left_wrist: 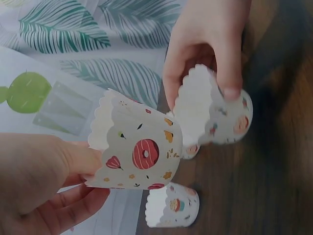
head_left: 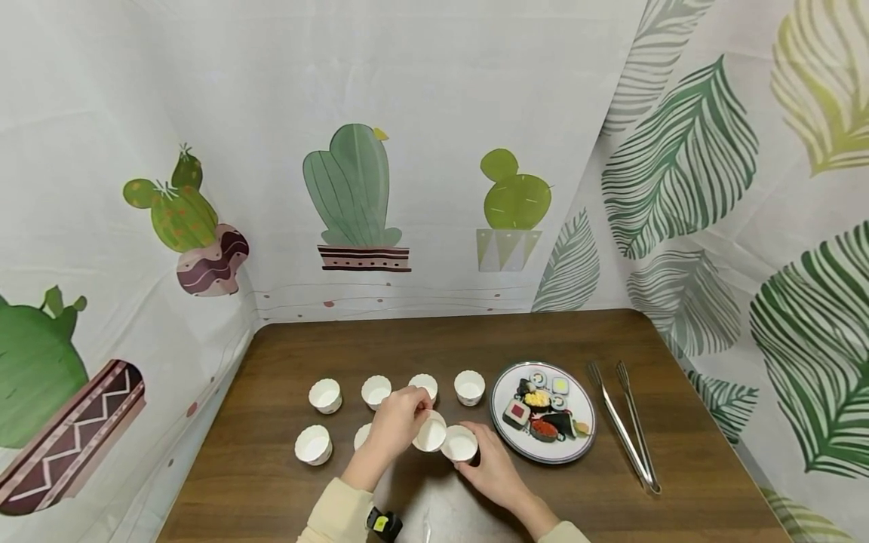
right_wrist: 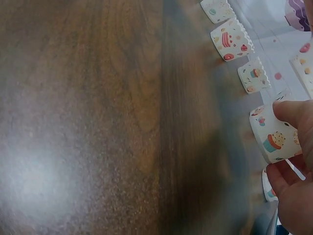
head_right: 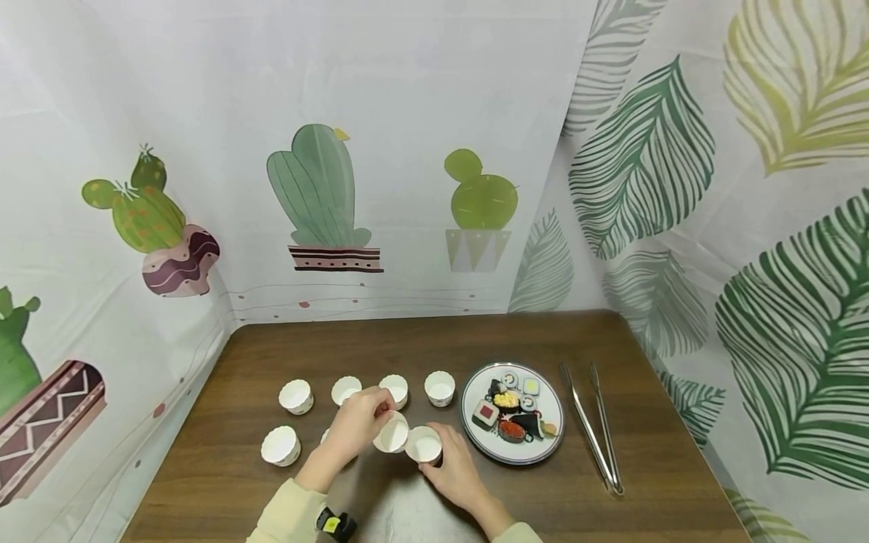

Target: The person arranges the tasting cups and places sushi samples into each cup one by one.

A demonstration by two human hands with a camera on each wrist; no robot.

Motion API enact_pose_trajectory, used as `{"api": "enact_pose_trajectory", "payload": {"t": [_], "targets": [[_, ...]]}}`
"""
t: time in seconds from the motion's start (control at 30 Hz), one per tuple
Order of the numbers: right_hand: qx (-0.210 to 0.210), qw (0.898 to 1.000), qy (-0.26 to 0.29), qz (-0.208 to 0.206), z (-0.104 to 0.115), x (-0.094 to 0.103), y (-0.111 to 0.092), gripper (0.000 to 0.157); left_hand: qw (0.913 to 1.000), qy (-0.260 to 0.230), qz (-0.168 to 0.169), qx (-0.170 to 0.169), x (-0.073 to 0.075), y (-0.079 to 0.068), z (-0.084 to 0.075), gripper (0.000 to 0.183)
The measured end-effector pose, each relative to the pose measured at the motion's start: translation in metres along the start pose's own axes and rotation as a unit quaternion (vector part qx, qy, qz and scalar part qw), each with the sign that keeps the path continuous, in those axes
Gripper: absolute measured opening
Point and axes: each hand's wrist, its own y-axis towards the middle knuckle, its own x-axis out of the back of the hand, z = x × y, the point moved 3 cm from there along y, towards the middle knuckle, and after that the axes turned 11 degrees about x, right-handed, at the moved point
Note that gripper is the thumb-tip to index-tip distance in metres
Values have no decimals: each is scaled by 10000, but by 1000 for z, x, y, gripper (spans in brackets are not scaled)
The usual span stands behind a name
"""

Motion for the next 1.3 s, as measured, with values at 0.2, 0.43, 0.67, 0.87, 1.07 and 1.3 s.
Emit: {"api": "enact_pose_trajectory", "payload": {"t": [0.2, 0.43, 0.67, 0.87, 1.07, 1.3], "targets": [[-273, 9995, 114, 116, -5, 4, 0, 66, 9994, 96, 68, 312, 1, -1, 13, 23], [-541, 9983, 125, 192, -6, 7, 0, 66, 9976, 167, 397, 550, -15, -4, 28, 24], [-583, 9976, 235, 273, -7, 8, -1, 69, 9959, 269, 586, 635, -34, -8, 37, 22], [-588, 9978, 117, 292, -10, 7, -3, 70, 9956, 265, 597, 678, -44, -10, 40, 22], [-611, 9977, 145, 260, -11, 8, -4, 69, 9946, 258, 662, 751, -49, -10, 43, 22], [-673, 9971, 172, 298, -13, 8, -5, 69, 9951, 253, 649, 700, -55, -11, 45, 24]]}}
